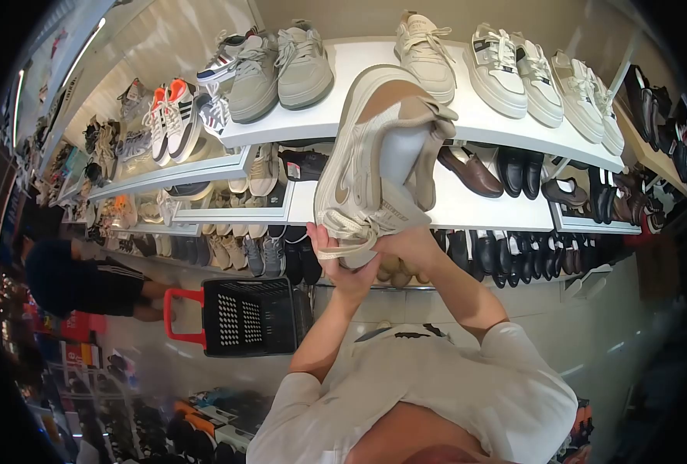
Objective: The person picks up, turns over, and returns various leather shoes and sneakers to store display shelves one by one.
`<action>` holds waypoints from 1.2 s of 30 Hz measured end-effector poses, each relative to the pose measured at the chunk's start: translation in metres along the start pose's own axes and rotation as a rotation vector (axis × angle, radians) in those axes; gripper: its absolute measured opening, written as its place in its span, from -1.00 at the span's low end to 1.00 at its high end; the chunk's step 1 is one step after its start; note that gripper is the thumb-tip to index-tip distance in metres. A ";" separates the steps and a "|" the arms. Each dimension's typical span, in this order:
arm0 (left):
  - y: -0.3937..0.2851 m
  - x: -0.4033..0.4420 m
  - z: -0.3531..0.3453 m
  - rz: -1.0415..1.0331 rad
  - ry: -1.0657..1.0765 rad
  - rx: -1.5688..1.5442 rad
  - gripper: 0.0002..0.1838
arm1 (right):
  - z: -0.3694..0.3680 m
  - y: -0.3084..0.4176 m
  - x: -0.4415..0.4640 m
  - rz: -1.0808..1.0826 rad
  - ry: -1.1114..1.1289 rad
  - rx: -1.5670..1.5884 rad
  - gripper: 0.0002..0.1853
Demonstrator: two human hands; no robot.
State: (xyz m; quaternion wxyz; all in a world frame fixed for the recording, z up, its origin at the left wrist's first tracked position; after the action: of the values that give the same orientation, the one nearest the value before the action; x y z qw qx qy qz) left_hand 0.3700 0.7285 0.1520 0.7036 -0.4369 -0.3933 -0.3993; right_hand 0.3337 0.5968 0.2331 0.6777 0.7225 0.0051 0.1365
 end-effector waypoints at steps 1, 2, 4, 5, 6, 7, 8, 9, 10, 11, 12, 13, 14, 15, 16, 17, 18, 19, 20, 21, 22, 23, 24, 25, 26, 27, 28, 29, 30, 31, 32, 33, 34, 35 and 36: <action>-0.002 -0.008 0.001 0.006 0.002 -0.006 0.04 | 0.002 -0.009 -0.001 -0.052 0.011 -0.032 -0.14; -0.002 -0.013 0.001 0.007 0.030 0.033 0.04 | 0.003 -0.017 -0.002 -0.105 0.023 -0.065 -0.14; 0.002 -0.024 -0.002 -0.020 0.096 0.045 -0.10 | 0.020 -0.049 0.002 -0.061 -0.008 -0.069 -0.16; -0.006 -0.026 0.006 -0.026 0.094 0.041 -0.10 | 0.029 -0.067 0.002 -0.046 -0.021 -0.069 -0.17; -0.017 -0.025 0.015 -0.004 0.169 -0.042 -0.16 | 0.044 -0.086 -0.003 -0.114 -0.009 -0.044 -0.12; -0.026 -0.021 0.024 0.022 0.250 -0.126 -0.22 | 0.051 -0.090 -0.010 -0.045 0.018 0.028 -0.06; -0.026 -0.012 0.034 -0.002 0.210 -0.083 -0.26 | 0.057 -0.095 -0.018 0.023 0.050 0.103 0.01; -0.020 0.006 0.042 -0.007 0.115 -0.105 -0.22 | 0.064 -0.100 -0.025 0.088 0.086 0.179 0.07; -0.019 0.032 0.046 0.076 0.036 -0.260 -0.12 | 0.052 -0.063 -0.024 0.244 0.002 -0.132 0.11; -0.017 0.058 0.049 0.149 -0.002 -0.601 0.10 | 0.038 -0.040 -0.026 0.391 -0.074 -0.438 0.16; -0.019 0.078 0.053 0.224 0.043 -0.852 0.32 | 0.031 -0.040 -0.026 0.227 -0.193 -0.536 0.09; -0.021 0.090 0.055 0.230 0.115 -1.099 0.45 | 0.028 -0.037 -0.028 0.222 -0.181 -0.527 0.09; -0.029 0.105 0.058 0.190 0.183 -1.065 0.45 | 0.025 -0.033 -0.030 0.270 -0.224 -0.690 0.04; -0.034 0.115 0.057 0.147 0.253 -1.031 0.46 | 0.022 -0.029 -0.032 0.320 -0.271 -0.854 -0.01; -0.027 0.117 0.058 0.154 0.256 -1.024 0.46 | 0.020 -0.026 -0.034 0.356 -0.282 -0.844 -0.06; -0.019 0.119 0.060 0.043 0.457 -0.968 0.43 | 0.020 -0.027 -0.035 0.354 -0.283 -0.836 -0.06; -0.019 0.118 0.059 -0.012 0.558 -0.940 0.42 | 0.022 -0.027 -0.037 0.346 -0.305 -0.848 -0.05; -0.019 0.117 0.057 -0.070 0.656 -0.910 0.41 | 0.024 -0.027 -0.040 0.334 -0.329 -0.860 -0.05; -0.024 0.114 0.054 0.007 0.626 -0.990 0.36 | 0.027 -0.028 -0.043 0.328 -0.333 -0.859 -0.05; -0.029 0.112 0.052 0.083 0.595 -1.067 0.32 | 0.031 -0.028 -0.044 0.316 -0.334 -0.874 -0.04; -0.034 0.108 0.050 0.085 0.600 -1.069 0.32 | 0.033 -0.029 -0.046 0.306 -0.334 -0.890 -0.04; -0.039 0.107 0.047 0.122 0.539 -1.110 0.31 | 0.034 -0.029 -0.047 0.305 -0.339 -0.889 -0.04; -0.041 0.106 0.046 0.156 0.478 -1.150 0.30 | 0.035 -0.030 -0.048 0.319 -0.316 -0.890 -0.02; -0.042 0.105 0.045 0.151 0.482 -1.151 0.30 | 0.035 -0.030 -0.048 0.333 -0.293 -0.891 -0.01; -0.042 0.105 0.044 0.133 0.474 -1.136 0.29 | 0.035 -0.032 -0.049 0.336 -0.298 -0.892 -0.01; -0.043 0.105 0.044 0.114 0.465 -1.121 0.29 | 0.035 -0.034 -0.049 0.332 -0.290 -0.855 0.01; -0.045 0.104 0.044 0.111 0.467 -1.123 0.29 | 0.035 -0.034 -0.050 0.327 -0.281 -0.817 0.03; -0.047 0.103 0.046 0.142 0.483 -1.092 0.32 | 0.035 -0.033 -0.051 0.327 -0.285 -0.819 0.03; -0.048 0.103 0.045 0.170 0.499 -1.061 0.34 | 0.034 -0.030 -0.051 0.319 -0.262 -0.787 0.08; -0.049 0.103 0.044 0.168 0.501 -1.063 0.34 | 0.034 -0.028 -0.051 0.310 -0.239 -0.754 0.13; -0.049 0.104 0.042 0.245 0.391 -1.139 0.39 | 0.033 -0.028 -0.052 0.313 -0.239 -0.757 0.13; -0.048 0.107 0.041 0.317 0.279 -1.211 0.44 | 0.032 -0.028 -0.052 0.305 -0.257 -0.770 0.17; -0.048 0.111 0.046 0.354 0.278 -1.264 0.57 | 0.030 -0.026 -0.051 0.299 -0.275 -0.783 0.20; -0.044 0.106 0.045 0.351 0.278 -1.262 0.57 | 0.027 -0.024 -0.051 0.302 -0.275 -0.784 0.20; -0.035 0.094 0.041 0.312 0.370 -1.130 0.61 | 0.021 -0.017 -0.052 0.278 -0.269 -0.500 0.21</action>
State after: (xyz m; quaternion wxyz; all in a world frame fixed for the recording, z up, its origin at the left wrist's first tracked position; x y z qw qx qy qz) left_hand 0.3650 0.7352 0.2602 0.4700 -0.7180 0.0763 -0.5077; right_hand 0.2911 0.5673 0.2061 0.8038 0.5389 -0.2170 0.1280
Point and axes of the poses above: each hand's wrist, its own x-axis towards the middle knuckle, its own z-axis out of the back of the hand, y = z × x, the point moved 1 cm from there along x, towards the middle knuckle, and after that the axes turned 15 degrees about y, right-handed, at the moved point
